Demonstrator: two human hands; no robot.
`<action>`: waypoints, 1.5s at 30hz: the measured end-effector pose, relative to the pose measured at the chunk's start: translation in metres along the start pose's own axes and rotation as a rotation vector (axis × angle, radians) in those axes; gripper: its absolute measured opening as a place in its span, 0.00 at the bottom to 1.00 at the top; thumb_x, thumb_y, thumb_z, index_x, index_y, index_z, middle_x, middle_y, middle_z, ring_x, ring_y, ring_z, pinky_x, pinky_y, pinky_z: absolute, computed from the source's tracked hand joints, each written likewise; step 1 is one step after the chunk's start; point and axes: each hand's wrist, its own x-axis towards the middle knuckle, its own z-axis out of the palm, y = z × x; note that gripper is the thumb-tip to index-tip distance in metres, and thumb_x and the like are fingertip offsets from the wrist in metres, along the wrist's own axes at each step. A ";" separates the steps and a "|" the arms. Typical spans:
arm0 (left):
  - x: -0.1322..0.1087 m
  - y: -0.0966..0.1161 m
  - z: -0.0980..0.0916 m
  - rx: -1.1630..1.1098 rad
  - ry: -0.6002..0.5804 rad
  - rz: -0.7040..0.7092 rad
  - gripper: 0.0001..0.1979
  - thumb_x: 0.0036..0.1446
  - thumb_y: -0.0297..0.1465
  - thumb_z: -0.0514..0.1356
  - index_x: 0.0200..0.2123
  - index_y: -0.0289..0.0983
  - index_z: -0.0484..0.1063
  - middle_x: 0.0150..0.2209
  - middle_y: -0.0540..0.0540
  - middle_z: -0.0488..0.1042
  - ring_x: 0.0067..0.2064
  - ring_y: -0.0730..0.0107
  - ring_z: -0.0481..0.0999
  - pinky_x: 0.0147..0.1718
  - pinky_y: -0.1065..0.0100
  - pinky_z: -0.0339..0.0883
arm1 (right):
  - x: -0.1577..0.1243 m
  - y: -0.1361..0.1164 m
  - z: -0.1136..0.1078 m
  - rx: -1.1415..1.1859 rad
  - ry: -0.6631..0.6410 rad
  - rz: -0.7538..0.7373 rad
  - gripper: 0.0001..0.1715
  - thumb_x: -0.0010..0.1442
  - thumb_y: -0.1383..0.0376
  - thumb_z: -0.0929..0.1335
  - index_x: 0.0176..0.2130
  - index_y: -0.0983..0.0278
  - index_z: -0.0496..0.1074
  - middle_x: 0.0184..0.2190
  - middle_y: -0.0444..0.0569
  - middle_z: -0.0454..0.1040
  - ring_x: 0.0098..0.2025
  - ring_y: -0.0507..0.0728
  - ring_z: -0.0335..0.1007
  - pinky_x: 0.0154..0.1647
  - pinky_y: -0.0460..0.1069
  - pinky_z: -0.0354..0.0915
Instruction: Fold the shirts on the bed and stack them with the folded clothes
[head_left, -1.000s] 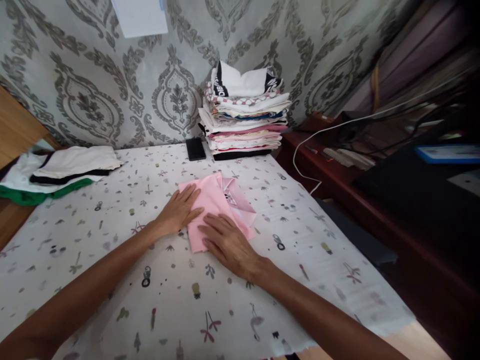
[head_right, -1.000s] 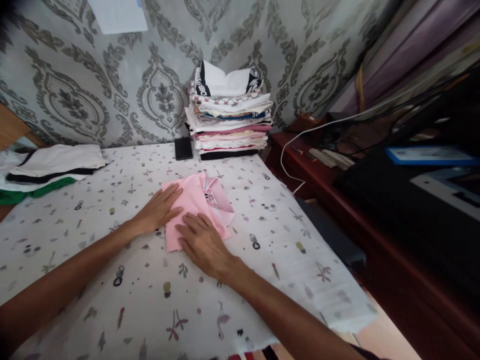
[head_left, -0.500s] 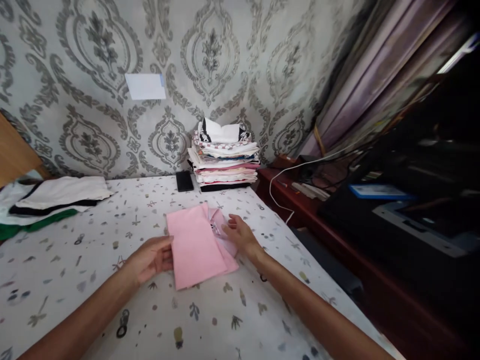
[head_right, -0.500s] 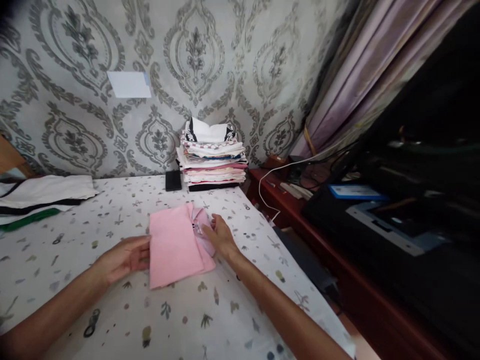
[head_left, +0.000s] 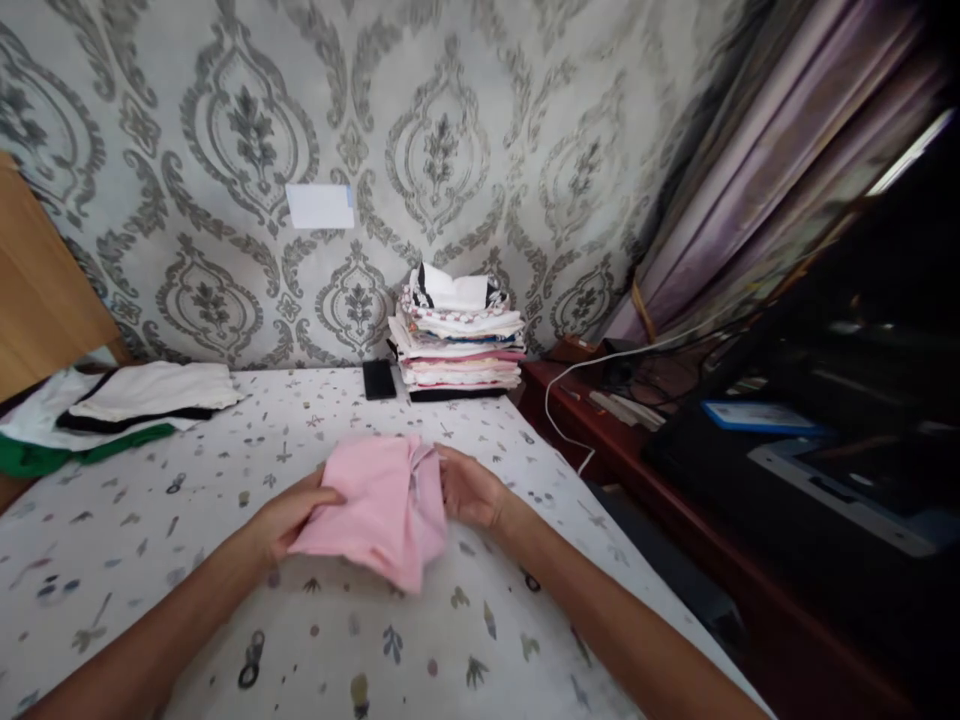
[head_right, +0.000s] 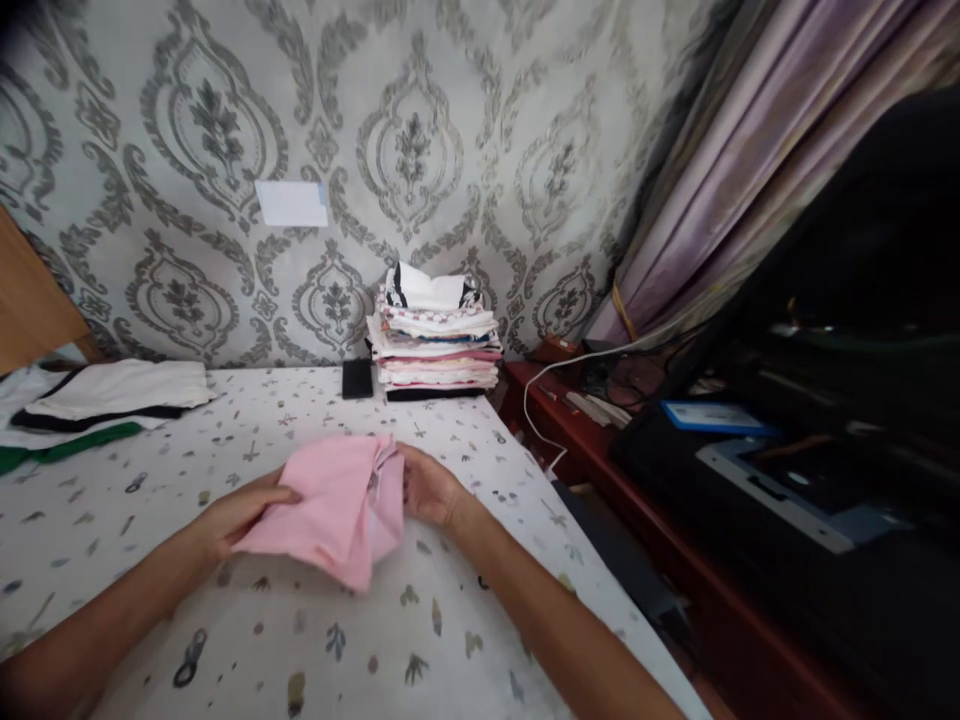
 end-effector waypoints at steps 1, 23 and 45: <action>-0.001 0.001 -0.006 0.024 -0.011 -0.004 0.45 0.38 0.23 0.67 0.63 0.38 0.60 0.52 0.37 0.78 0.51 0.47 0.78 0.50 0.55 0.73 | 0.005 0.000 -0.002 -0.171 0.062 -0.043 0.24 0.65 0.48 0.59 0.40 0.63 0.71 0.36 0.54 0.78 0.40 0.59 0.79 0.45 0.56 0.73; -0.041 -0.007 -0.046 0.325 0.083 -0.113 0.24 0.41 0.38 0.73 0.42 0.35 0.77 0.30 0.43 0.79 0.27 0.66 0.75 0.23 0.71 0.66 | 0.111 -0.052 0.048 -1.233 -0.187 -0.102 0.13 0.39 0.61 0.76 0.24 0.64 0.72 0.21 0.41 0.69 0.29 0.54 0.66 0.29 0.46 0.59; 0.065 0.171 0.115 0.272 0.077 0.866 0.28 0.48 0.43 0.66 0.52 0.40 0.67 0.38 0.46 0.78 0.36 0.61 0.77 0.26 0.71 0.68 | -0.021 -0.219 -0.070 -0.889 0.612 -1.081 0.16 0.59 0.51 0.66 0.35 0.60 0.61 0.26 0.41 0.62 0.28 0.53 0.60 0.26 0.47 0.60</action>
